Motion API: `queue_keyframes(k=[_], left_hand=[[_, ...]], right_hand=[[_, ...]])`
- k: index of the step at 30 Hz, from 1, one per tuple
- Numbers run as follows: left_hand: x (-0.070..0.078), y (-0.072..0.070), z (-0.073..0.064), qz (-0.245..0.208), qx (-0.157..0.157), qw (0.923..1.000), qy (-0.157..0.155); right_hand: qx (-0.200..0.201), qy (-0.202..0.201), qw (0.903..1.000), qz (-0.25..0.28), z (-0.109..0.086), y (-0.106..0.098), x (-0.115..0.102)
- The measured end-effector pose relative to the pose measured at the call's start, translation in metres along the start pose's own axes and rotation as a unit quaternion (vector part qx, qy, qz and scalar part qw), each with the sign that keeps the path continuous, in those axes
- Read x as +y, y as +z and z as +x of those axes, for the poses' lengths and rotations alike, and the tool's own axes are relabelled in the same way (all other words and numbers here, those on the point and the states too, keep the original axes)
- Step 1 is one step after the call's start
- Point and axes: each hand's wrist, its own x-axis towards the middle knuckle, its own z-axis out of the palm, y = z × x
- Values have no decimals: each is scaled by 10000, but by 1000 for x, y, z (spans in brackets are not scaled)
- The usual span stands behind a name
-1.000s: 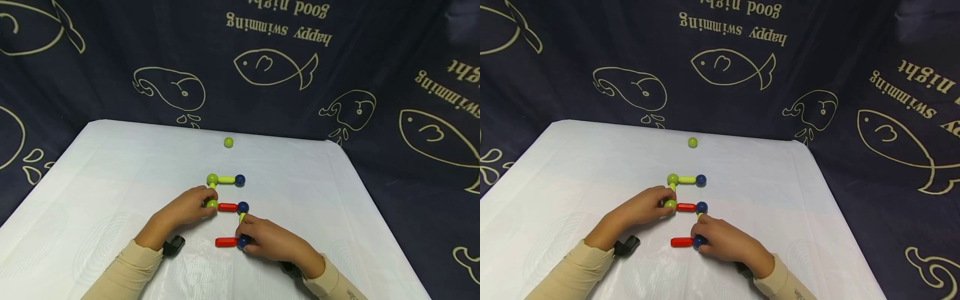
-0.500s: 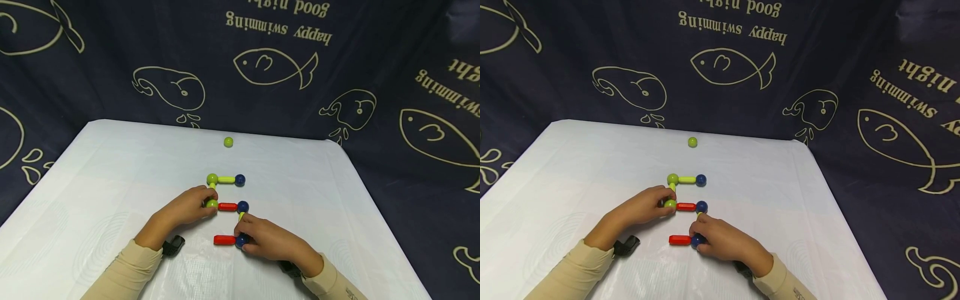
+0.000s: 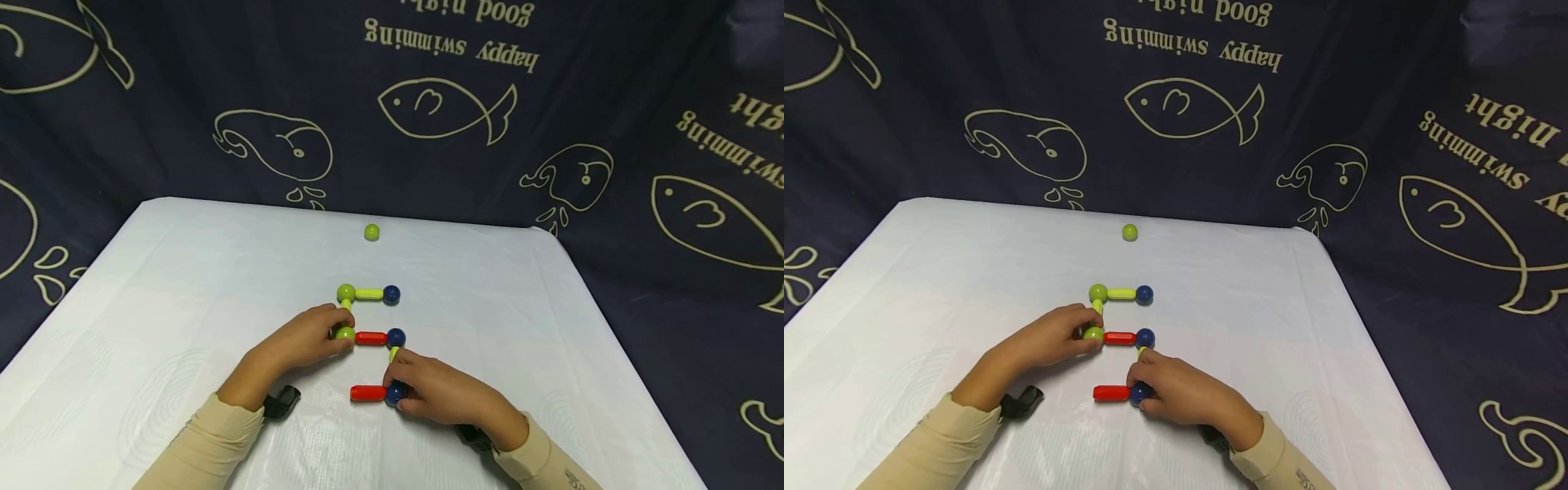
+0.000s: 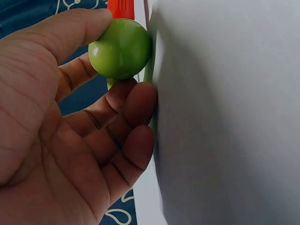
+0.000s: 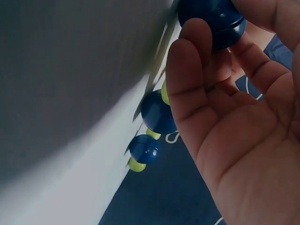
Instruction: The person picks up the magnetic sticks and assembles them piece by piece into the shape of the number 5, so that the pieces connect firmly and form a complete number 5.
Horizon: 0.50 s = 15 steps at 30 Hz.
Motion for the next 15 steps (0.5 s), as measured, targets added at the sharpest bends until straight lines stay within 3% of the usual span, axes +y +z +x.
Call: queue_keyframes(k=[15], left_hand=[[0, -3, 0, 3, -26, 9999, 99]], right_hand=[[74, -91, 9999, -122, 0, 1, 0]])
